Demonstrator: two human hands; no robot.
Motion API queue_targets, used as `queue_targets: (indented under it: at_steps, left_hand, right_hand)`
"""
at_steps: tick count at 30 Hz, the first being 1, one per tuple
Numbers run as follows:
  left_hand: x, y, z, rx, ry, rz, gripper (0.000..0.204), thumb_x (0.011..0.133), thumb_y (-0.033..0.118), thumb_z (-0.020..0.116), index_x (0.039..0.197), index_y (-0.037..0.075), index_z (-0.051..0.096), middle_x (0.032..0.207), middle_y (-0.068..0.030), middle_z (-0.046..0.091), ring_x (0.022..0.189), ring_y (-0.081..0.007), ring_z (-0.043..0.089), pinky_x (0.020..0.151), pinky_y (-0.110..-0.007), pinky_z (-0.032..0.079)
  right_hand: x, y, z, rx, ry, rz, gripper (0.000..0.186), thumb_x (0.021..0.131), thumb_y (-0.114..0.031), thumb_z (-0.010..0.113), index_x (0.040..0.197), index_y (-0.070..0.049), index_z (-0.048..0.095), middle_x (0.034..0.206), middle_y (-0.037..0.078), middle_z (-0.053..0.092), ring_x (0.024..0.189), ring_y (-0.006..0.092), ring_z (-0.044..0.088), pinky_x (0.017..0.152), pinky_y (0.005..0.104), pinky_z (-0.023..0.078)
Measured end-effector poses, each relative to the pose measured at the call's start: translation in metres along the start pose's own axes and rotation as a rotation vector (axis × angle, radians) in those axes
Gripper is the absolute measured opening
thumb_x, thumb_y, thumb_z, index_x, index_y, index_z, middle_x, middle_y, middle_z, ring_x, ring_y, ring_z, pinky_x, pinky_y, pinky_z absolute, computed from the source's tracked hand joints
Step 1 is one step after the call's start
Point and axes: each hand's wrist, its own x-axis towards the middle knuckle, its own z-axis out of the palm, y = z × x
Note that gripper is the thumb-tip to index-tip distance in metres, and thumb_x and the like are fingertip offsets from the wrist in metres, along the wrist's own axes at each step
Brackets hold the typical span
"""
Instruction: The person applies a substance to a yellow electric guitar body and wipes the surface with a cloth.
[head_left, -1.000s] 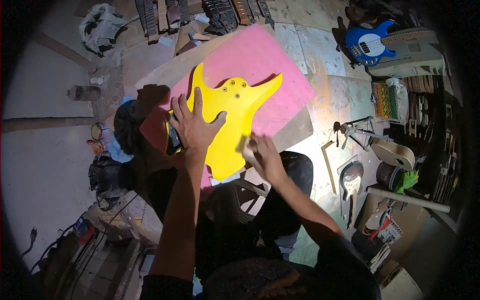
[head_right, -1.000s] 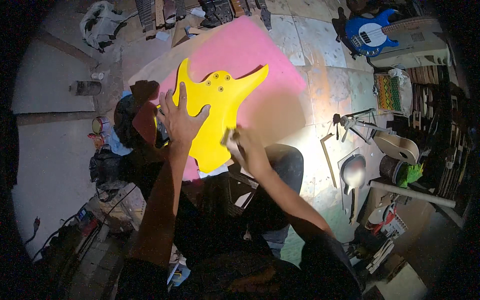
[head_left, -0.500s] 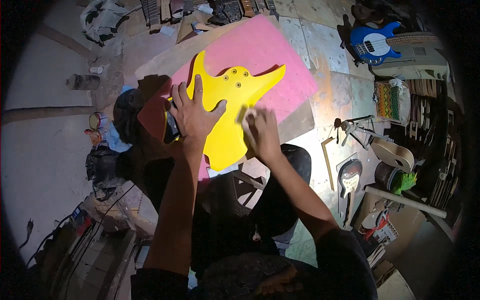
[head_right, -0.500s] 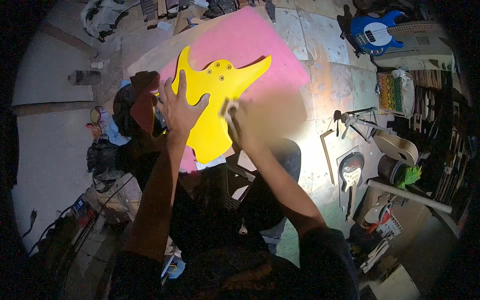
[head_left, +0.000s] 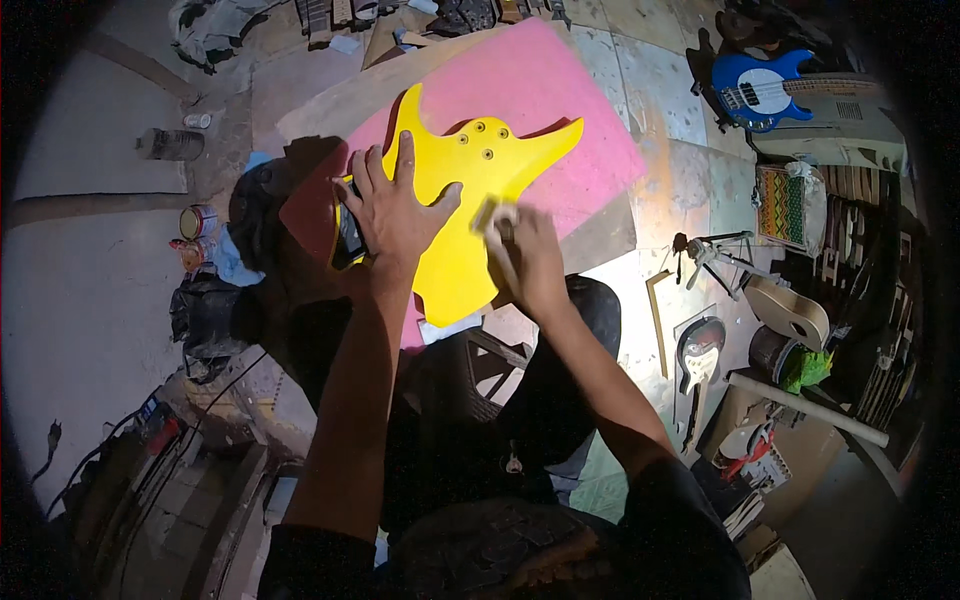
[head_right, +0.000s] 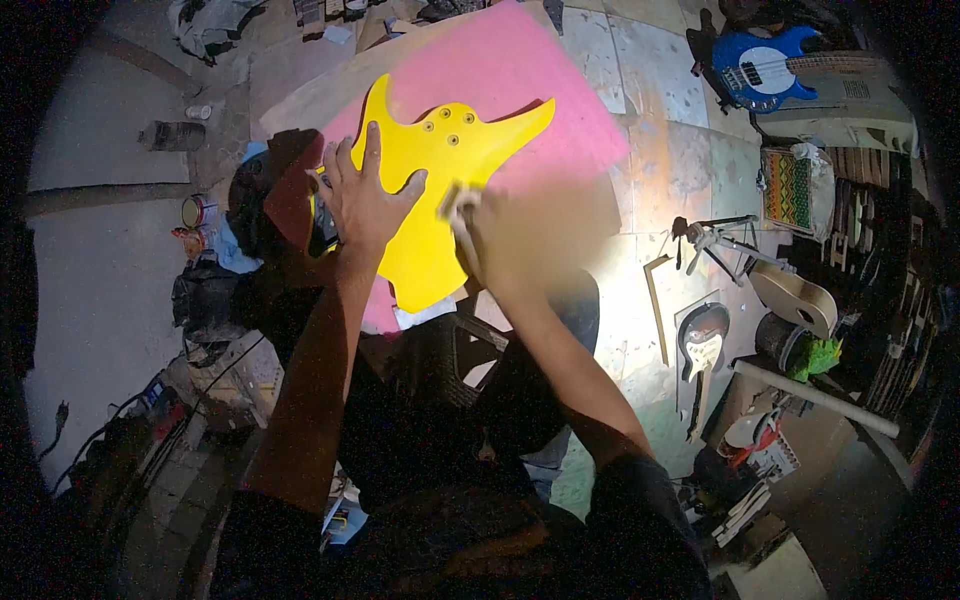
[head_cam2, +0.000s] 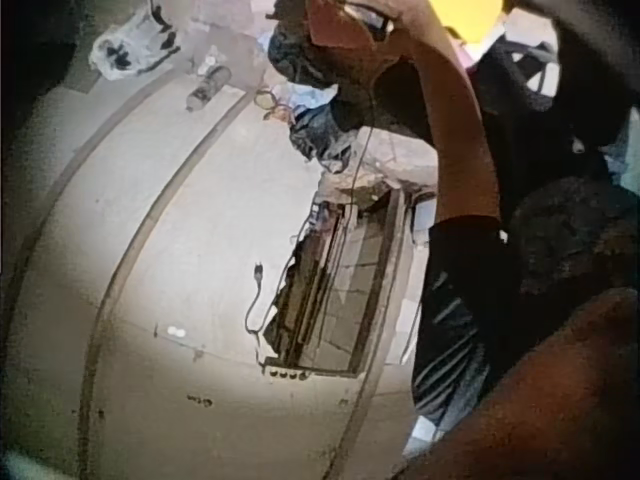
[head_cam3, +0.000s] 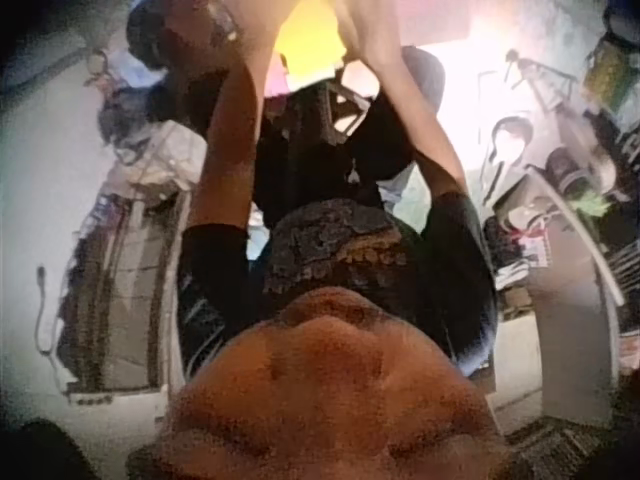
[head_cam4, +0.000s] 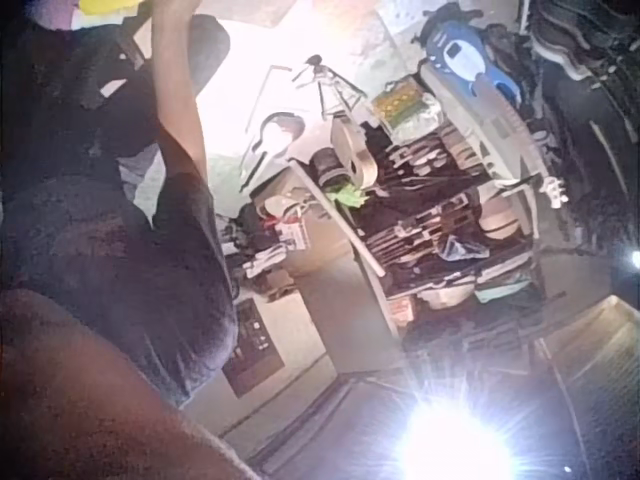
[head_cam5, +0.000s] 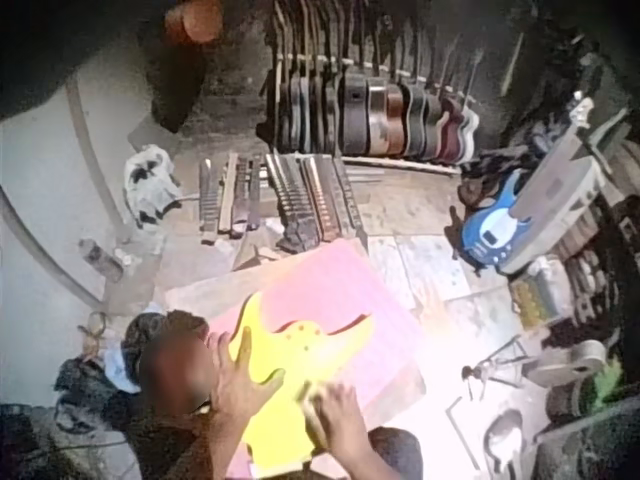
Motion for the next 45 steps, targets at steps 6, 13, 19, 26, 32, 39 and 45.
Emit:
queue_targets:
  at_steps: [6,13,19,26,32,39,45]
  left_hand:
    - [0.004,0.006,-0.003,-0.021,-0.017,0.002,0.096,0.080,0.061,0.075,0.158,0.017,0.041,0.147,-0.0222,0.044,0.143,-0.0407,0.036,0.114,-0.077,0.018]
    - [0.000,0.002,-0.001,-0.023,-0.003,-0.001,0.096,0.080,0.060,0.076,0.158,0.018,0.040,0.147,-0.0229,0.044,0.144,-0.0425,0.035,0.112,-0.078,0.020]
    - [0.005,0.005,-0.002,-0.009,-0.006,0.000,0.096,0.080,0.060,0.075,0.158,0.017,0.041,0.146,-0.0234,0.044,0.143,-0.0421,0.036,0.112,-0.079,0.020]
    - [0.003,0.003,-0.001,-0.010,-0.004,0.008,0.096,0.079,0.067,0.070,0.155,0.014,0.044,0.144,-0.0232,0.045,0.142,-0.0401,0.034,0.116,-0.074,0.016]
    - [0.001,0.000,0.000,0.004,0.016,0.012,0.097,0.080,0.060,0.075,0.159,0.017,0.039,0.146,-0.0219,0.044,0.142,-0.0401,0.036,0.113,-0.075,0.021]
    - [0.006,0.003,-0.002,-0.002,0.000,0.010,0.095,0.080,0.058,0.076,0.158,0.016,0.040,0.146,-0.0226,0.044,0.142,-0.0424,0.036,0.112,-0.075,0.022]
    - [0.006,0.005,-0.002,-0.044,0.013,0.015,0.095,0.079,0.059,0.076,0.157,0.016,0.042,0.145,-0.0224,0.045,0.142,-0.0426,0.037,0.114,-0.075,0.021]
  right_hand:
    - [-0.015,0.009,-0.001,0.012,0.028,-0.051,0.030,0.084,0.002,0.078,0.110,0.000,0.063,0.121,0.022,0.064,0.112,0.0419,0.061,0.102,0.0461,0.047]
    - [-0.042,-0.005,0.008,0.631,0.035,0.299,0.028,0.090,-0.003,0.073,0.116,0.001,0.063,0.120,0.023,0.059,0.106,0.0386,0.061,0.092,0.0407,0.051]
    - [0.016,0.007,0.007,0.017,0.205,0.031,0.033,0.086,0.001,0.076,0.117,0.001,0.063,0.119,0.023,0.060,0.103,0.0388,0.062,0.087,0.0409,0.053]
    - [-0.046,0.013,0.004,0.091,-0.076,0.077,0.035,0.098,-0.019,0.068,0.130,-0.006,0.062,0.133,0.024,0.059,0.117,0.0415,0.060,0.100,0.0466,0.051]
    - [-0.014,0.005,0.004,0.082,0.044,0.020,0.039,0.080,0.004,0.080,0.113,0.001,0.060,0.116,0.023,0.060,0.106,0.0419,0.060,0.090,0.0430,0.052]
    - [0.015,0.011,0.003,-0.062,0.181,0.003,0.034,0.089,-0.006,0.075,0.118,0.001,0.057,0.117,0.026,0.056,0.106,0.0466,0.057,0.089,0.0446,0.051]
    - [-0.061,0.023,0.020,0.312,0.038,0.178,0.032,0.093,-0.007,0.073,0.118,0.004,0.056,0.123,0.020,0.055,0.115,0.0335,0.060,0.099,0.0420,0.050]
